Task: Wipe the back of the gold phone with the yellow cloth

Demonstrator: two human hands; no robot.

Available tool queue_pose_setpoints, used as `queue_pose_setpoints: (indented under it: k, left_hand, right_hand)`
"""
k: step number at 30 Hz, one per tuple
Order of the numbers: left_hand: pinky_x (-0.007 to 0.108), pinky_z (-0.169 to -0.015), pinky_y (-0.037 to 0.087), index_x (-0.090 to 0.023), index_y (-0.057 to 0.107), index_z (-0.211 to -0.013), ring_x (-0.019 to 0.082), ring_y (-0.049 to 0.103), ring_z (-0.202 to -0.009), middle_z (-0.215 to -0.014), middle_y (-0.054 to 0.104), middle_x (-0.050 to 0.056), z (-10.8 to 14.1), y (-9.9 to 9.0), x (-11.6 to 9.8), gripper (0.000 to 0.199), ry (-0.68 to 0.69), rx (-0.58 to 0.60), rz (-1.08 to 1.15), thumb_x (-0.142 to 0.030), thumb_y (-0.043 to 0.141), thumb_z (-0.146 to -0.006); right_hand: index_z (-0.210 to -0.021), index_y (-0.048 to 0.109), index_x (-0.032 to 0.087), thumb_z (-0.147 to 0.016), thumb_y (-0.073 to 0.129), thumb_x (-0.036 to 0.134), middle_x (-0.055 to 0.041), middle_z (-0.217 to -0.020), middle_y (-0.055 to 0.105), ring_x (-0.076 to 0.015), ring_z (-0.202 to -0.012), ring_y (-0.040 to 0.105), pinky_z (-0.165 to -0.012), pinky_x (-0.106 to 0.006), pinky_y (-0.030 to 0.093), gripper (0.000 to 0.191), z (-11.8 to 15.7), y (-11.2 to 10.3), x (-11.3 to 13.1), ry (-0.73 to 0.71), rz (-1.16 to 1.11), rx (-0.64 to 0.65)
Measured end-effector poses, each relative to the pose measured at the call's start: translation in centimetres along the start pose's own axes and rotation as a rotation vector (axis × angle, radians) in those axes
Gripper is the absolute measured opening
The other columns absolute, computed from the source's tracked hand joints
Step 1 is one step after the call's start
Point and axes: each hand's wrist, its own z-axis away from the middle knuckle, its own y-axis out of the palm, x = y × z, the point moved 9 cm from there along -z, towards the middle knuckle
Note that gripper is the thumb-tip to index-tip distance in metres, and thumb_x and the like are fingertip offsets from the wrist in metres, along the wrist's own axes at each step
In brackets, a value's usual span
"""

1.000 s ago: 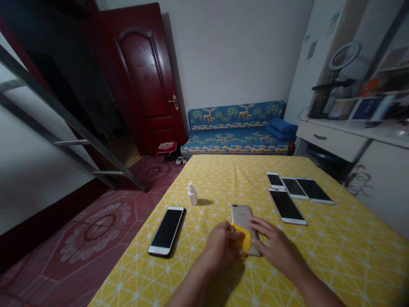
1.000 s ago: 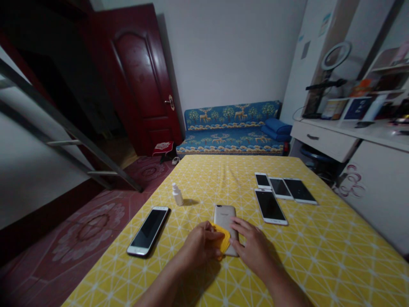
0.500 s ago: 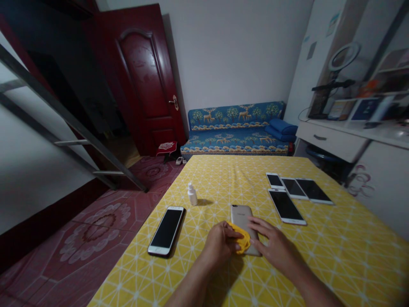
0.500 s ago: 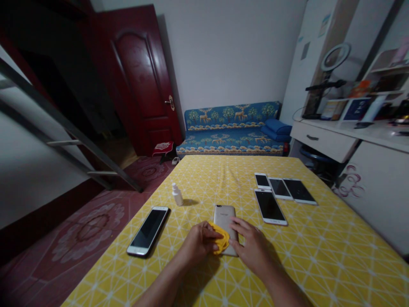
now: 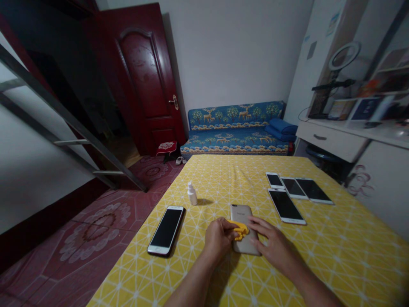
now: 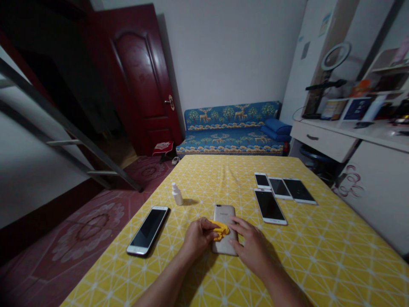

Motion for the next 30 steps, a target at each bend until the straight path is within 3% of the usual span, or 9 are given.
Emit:
queue_pose_setpoints:
  k: [17, 30]
  left_hand:
    - [0.024, -0.061, 0.039, -0.026, 0.079, -0.097, 0.018, 0.068, -0.077, -0.086, 0.078, 0.002, -1.9, -1.5, 0.1, 0.025, -0.04, -0.15, -0.261, -0.039, 0.075, -0.075]
    - [0.025, -0.06, 0.035, -0.025, 0.078, -0.096, 0.016, 0.066, -0.073, -0.083, 0.076, 0.003, -2.5, -2.0, -1.0, 0.022, -0.08, -0.206, -0.349, -0.037, 0.073, -0.079]
  right_hand:
    - [-0.12, 0.071, 0.027, -0.081, 0.06, 0.029, -0.0041, -0.143, 0.057, -0.0246, -0.128, 0.056, -0.112, -0.043, 0.042, 0.041, -0.1, 0.2, -0.3, -0.011, -0.008, -0.001]
    - [-0.117, 0.072, 0.025, -0.08, 0.059, 0.027, -0.0047, -0.142, 0.058, -0.0235, -0.127, 0.057, -0.111, -0.04, 0.043, 0.039, 0.0, 0.1, -0.1, -0.017, -0.007, -0.003]
